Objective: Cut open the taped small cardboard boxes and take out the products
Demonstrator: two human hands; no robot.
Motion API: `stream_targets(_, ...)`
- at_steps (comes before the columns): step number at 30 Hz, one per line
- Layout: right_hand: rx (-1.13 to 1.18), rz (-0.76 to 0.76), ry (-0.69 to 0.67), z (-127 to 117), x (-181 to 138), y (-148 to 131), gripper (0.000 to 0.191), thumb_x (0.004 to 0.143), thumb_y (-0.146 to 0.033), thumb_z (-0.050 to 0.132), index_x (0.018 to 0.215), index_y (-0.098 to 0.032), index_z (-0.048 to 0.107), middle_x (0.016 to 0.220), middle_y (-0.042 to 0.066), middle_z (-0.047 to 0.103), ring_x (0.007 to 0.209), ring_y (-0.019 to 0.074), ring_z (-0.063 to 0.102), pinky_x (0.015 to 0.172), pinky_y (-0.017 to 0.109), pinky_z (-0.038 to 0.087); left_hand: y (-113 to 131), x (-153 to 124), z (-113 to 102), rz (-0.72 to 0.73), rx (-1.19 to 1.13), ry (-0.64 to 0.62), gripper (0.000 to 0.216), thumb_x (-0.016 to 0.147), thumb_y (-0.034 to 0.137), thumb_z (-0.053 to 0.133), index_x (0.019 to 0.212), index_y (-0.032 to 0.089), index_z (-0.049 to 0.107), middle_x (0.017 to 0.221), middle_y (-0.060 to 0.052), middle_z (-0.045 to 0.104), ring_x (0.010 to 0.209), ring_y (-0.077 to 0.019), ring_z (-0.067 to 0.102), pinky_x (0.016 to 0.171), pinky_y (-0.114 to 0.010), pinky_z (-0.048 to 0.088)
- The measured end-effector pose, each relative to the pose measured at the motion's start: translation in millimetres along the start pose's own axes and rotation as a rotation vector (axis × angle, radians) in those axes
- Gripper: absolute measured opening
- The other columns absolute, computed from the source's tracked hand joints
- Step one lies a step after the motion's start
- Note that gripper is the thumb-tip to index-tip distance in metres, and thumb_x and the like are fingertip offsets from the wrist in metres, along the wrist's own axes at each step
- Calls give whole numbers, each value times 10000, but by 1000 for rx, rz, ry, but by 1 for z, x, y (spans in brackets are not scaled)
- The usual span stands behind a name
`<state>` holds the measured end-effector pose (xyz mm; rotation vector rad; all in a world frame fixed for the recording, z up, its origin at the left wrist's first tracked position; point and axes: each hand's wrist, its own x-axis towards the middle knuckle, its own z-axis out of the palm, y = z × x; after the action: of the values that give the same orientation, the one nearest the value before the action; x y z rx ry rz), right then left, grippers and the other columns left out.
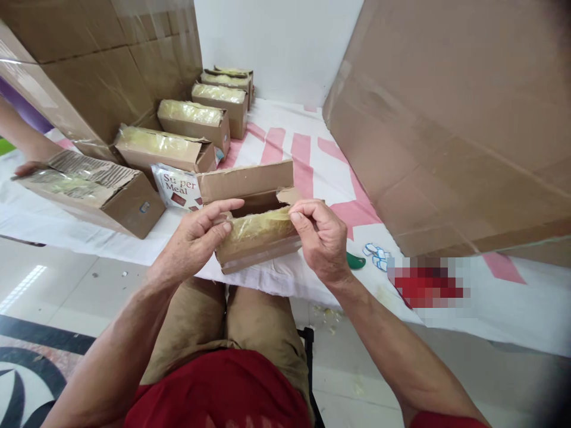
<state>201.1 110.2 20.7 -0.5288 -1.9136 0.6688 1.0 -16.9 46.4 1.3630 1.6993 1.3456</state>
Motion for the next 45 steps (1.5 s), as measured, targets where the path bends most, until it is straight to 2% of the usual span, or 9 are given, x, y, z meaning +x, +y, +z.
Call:
stream_targets(4,96,146,98,-2,6,7,192,993,-344,602,846,-222,618,852,20,699,721,152,627,677,300,531,-1,-2,1,-20,-96,-7,502,870,374,697,1334,184,699,716,6,604,633,-143,484,595,-255,371)
stream_targets(10,381,221,612,-48,22,23,256,951,-453,642,850,-252,519,659,-61,549,520,126,564,476,243,456,-7,-9,-11,-103,-184,25,596,838,353,730,1398,169,643,723,13,638,631,-142,520,597,-258,391)
stream_targets(18,223,529,251,-106,-104,17,291,929,-482,718,941,-194,673,524,-56,563,467,138,530,514,281,450,-11,-10,0,-46,-52,106,311,964,401,628,1168,225,784,1136,-58,772,1128,-275,656,983,-375,480)
stream_targets(24,21,790,170,-146,-188,4,305,907,-498,740,836,-206,687,496,-30,580,449,153,560,489,276,474,19,-57,43,422,260,441,480,903,192,707,1354,344,653,1376,-65,650,1320,-316,574,1076,-457,498)
stream_targets(26,28,778,137,-140,-194,-4,338,916,-525,717,793,-212,679,499,-22,580,438,158,566,461,272,476,23,-74,74,467,153,161,441,905,123,658,1293,332,679,1208,-72,710,1164,-274,659,1006,-423,534)
stream_targets(28,36,730,98,-124,-194,-12,363,930,-537,691,757,-219,670,497,-20,574,430,158,567,452,266,484,17,-85,111,239,46,-281,358,901,161,668,1234,280,718,1146,-81,738,1051,-248,692,927,-372,559)
stream_targets(30,13,670,63,-104,-191,-17,356,936,-533,681,758,-224,681,498,-21,574,432,155,565,455,257,486,5,-89,146,-30,-82,-451,327,831,266,753,1154,221,747,1058,-86,757,895,-228,698,792,-332,560)
stream_targets(39,498,686,192,-99,-206,6,355,888,-586,723,837,-245,806,554,40,626,464,200,611,433,312,522,-37,-73,177,-459,-376,-357,65,787,192,585,849,181,601,636,33,612,469,-105,572,468,-208,435)
stream_targets(45,272,713,143,-101,-216,4,280,774,-439,875,991,-268,827,770,65,773,522,212,691,521,325,626,-48,-80,192,-407,-513,-642,329,846,413,719,1047,184,596,666,37,644,427,-89,568,419,-182,451)
